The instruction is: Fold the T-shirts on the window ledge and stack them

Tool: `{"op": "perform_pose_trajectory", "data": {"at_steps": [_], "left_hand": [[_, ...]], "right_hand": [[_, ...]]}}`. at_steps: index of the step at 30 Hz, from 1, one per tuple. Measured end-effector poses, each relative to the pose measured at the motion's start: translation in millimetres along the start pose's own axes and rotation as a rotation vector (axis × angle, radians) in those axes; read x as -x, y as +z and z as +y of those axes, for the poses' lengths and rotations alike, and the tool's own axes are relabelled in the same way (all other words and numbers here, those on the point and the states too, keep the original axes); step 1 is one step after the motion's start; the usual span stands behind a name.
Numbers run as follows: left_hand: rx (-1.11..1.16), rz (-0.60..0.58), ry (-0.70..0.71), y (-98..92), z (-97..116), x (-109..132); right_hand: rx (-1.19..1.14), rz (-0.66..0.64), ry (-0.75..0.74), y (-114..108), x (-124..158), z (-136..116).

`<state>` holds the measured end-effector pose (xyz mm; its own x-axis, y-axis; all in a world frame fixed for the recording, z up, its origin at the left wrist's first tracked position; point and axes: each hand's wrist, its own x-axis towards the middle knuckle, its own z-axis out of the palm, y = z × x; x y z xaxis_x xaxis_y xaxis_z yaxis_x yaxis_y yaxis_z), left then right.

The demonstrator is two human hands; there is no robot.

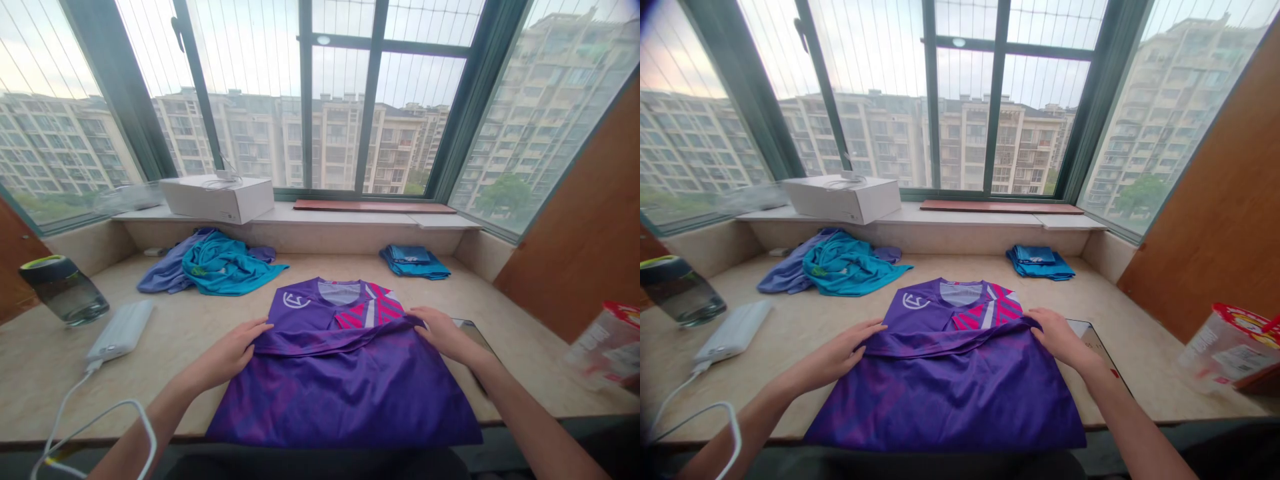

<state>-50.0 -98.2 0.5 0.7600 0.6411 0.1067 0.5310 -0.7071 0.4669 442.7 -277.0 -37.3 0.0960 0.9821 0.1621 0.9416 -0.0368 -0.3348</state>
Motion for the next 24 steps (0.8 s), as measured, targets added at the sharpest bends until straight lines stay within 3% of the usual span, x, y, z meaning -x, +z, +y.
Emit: {"op": "perform_pose_trajectory", "data": {"at_steps": [5,9,12,15,18,21,24], "left_hand": [[0.055,-0.07,-0.037,-10.5,-3,8],[0.099,-0.021,-0.036,-7.1,-10,-2],[0.133,0.094,-0.081,-5.1,-13,-15],[0.118,0.284,-0.215,-11.5,-16,-40],[0.057,0.408,-0.265,-23.4,-18,-79],[0.049,0.397,-0.25,-29.6,-18,-118],[0.097,0.35,-0.23,-23.8,-16,-142]], "right_hand": [[-0.026,0.035,0.039,1,-5,8],[-0.192,0.05,0.071,-4,-7,11],[-0.366,0.064,0.164,-13,-12,14],[-0.49,0.104,0.235,-23,-30,20],[-0.476,0.148,0.23,-27,-65,28],[-0.305,0.185,0.183,-23,-109,37],[-0.079,0.203,0.182,-13,-145,39]]}}
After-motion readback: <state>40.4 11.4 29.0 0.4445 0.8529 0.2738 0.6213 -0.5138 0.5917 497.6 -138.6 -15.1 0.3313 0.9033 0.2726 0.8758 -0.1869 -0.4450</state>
